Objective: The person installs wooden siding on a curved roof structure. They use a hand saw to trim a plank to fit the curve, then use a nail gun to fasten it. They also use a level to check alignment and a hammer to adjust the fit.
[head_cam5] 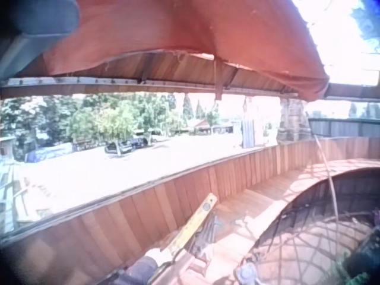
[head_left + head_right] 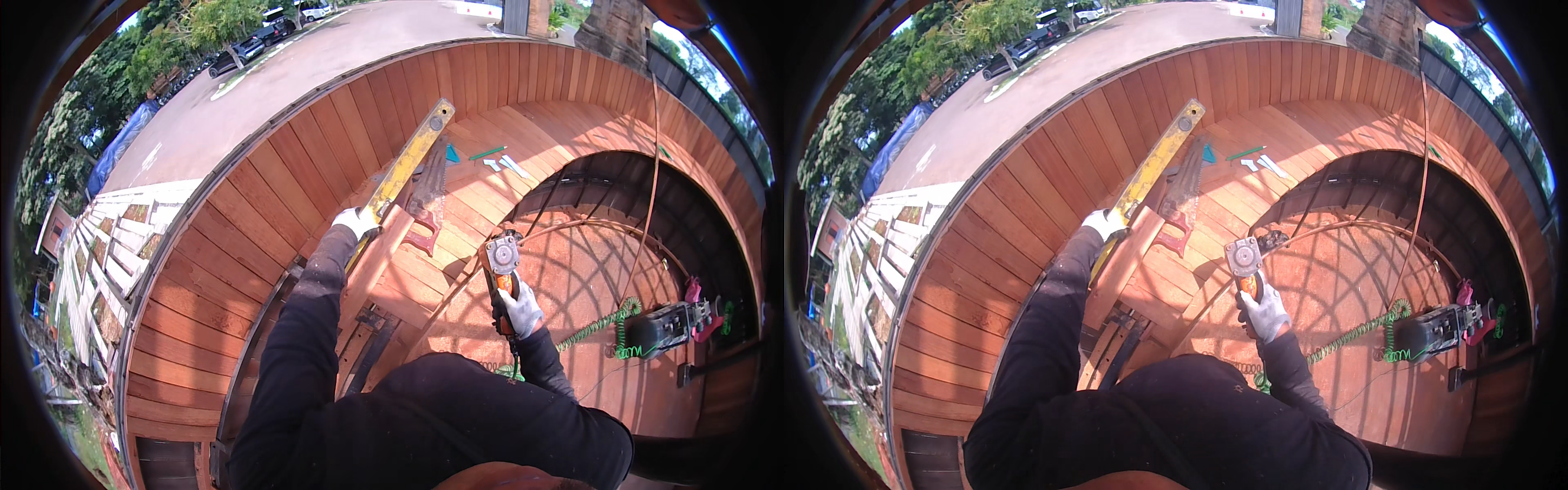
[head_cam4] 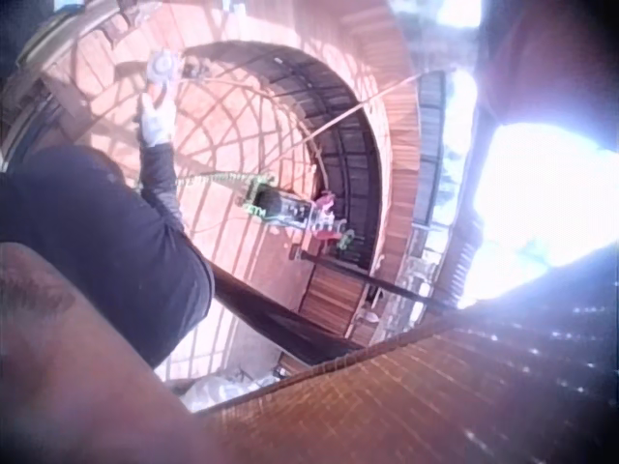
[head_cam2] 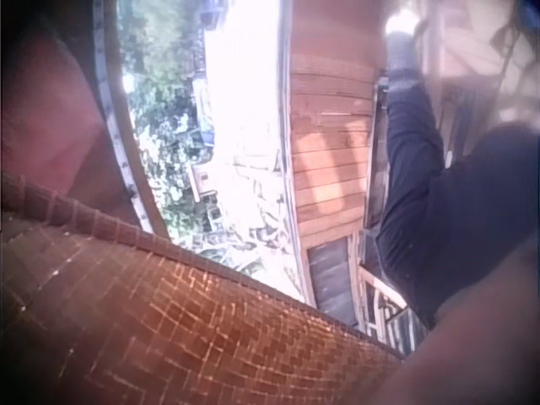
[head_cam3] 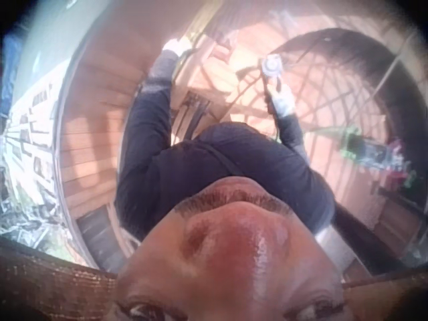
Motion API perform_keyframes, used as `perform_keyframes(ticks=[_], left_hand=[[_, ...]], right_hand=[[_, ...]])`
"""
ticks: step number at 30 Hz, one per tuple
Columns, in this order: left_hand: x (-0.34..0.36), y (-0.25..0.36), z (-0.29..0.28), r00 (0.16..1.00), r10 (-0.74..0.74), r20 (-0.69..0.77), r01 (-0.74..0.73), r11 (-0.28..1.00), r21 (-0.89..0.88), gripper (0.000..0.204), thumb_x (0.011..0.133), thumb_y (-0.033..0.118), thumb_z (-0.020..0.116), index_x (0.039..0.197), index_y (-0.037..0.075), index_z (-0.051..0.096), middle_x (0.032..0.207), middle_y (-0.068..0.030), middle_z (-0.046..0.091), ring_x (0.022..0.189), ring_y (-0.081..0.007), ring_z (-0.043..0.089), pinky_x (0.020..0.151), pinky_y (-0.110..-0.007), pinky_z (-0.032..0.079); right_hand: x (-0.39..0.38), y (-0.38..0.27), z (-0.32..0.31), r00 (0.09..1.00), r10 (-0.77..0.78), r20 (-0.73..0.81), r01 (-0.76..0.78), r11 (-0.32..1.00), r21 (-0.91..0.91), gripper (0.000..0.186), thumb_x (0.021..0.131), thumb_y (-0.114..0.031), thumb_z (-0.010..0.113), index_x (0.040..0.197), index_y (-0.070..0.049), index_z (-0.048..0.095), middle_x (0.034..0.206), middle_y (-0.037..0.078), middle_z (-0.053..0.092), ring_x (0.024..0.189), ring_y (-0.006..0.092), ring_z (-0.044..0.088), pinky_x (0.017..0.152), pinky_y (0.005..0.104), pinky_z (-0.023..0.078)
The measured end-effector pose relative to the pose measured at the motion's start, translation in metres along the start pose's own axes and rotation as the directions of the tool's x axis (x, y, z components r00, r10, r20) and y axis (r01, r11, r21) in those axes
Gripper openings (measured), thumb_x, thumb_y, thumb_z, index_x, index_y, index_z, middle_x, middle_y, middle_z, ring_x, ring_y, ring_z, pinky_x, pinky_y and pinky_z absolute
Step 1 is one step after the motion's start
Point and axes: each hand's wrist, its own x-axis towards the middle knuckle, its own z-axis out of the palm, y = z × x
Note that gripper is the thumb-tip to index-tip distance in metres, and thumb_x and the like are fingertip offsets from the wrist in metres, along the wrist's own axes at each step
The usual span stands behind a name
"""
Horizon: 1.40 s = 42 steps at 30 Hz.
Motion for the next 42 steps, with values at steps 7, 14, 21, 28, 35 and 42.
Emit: perform_keyframes(ticks=[7,14,21,28,35,42], left_hand=[[-0.070,0.007,-0.025,0.968,-0.073,-0.239,0.063,0.997,-0.050,0.071,0.072,0.048,0.077,0.124,0.002,0.060,0.116,-0.0233,0.068,0.108,-0.0375,0.066,0.088,-0.044,0.054],[-0.200,-0.029,0.005,0.950,-0.226,-0.217,-0.015,0.659,-0.752,0.036,0.079,0.008,0.080,0.111,0.003,0.065,0.091,-0.0073,0.071,0.076,-0.0135,0.068,0.065,-0.027,0.055],[-0.263,-0.029,0.041,0.927,-0.340,-0.158,0.038,0.506,-0.862,0.040,0.081,0.004,0.080,0.116,0.000,0.062,0.094,-0.0078,0.071,0.074,-0.0102,0.067,0.066,-0.026,0.057],[-0.217,-0.002,0.052,0.956,-0.176,-0.237,-0.065,0.656,-0.752,0.043,0.084,0.006,0.079,0.122,-0.001,0.062,0.101,-0.0072,0.072,0.085,-0.0121,0.069,0.076,-0.028,0.057],[-0.136,0.053,0.041,0.975,0.068,-0.211,-0.209,0.595,-0.776,0.044,0.097,0.027,0.067,0.129,-0.002,0.059,0.115,-0.0090,0.069,0.104,-0.0122,0.064,0.089,-0.030,0.052],[-0.080,0.095,0.069,0.851,0.403,-0.336,-0.517,0.531,-0.671,0.032,0.101,0.022,0.059,0.124,0.001,0.062,0.118,-0.0117,0.066,0.107,-0.0227,0.063,0.093,-0.032,0.051]], right_hand=[[0.110,0.011,-0.004,0.978,-0.186,0.091,0.200,0.739,-0.643,0.082,0.089,-0.027,0.065,0.156,-0.002,0.026,0.124,0.028,0.063,0.114,0.0415,0.062,0.101,0.0461,0.048],[0.223,0.018,0.035,0.980,-0.021,0.197,0.192,0.355,-0.915,0.075,0.090,-0.032,0.063,0.157,-0.018,0.031,0.120,0.018,0.064,0.110,0.0348,0.064,0.092,0.0481,0.049],[0.270,0.063,0.067,0.974,-0.136,0.184,0.214,0.263,-0.941,0.069,0.089,-0.030,0.064,0.153,-0.020,0.041,0.123,0.016,0.061,0.111,0.0318,0.060,0.093,0.0482,0.045],[0.259,0.058,0.066,0.975,-0.143,0.172,0.214,0.379,-0.900,0.066,0.085,-0.037,0.069,0.144,-0.014,0.050,0.125,0.016,0.060,0.114,0.0339,0.058,0.093,0.0472,0.045],[0.158,0.008,0.079,0.867,-0.167,0.469,0.089,0.979,0.184,0.068,0.090,-0.024,0.075,0.147,-0.004,0.045,0.136,0.016,0.059,0.129,0.0238,0.055,0.106,0.0356,0.046],[0.105,0.057,0.122,0.907,-0.064,0.416,-0.210,0.788,0.579,0.035,0.094,-0.011,0.069,0.127,0.000,0.061,0.117,0.008,0.069,0.107,0.0177,0.066,0.091,0.0307,0.054]])
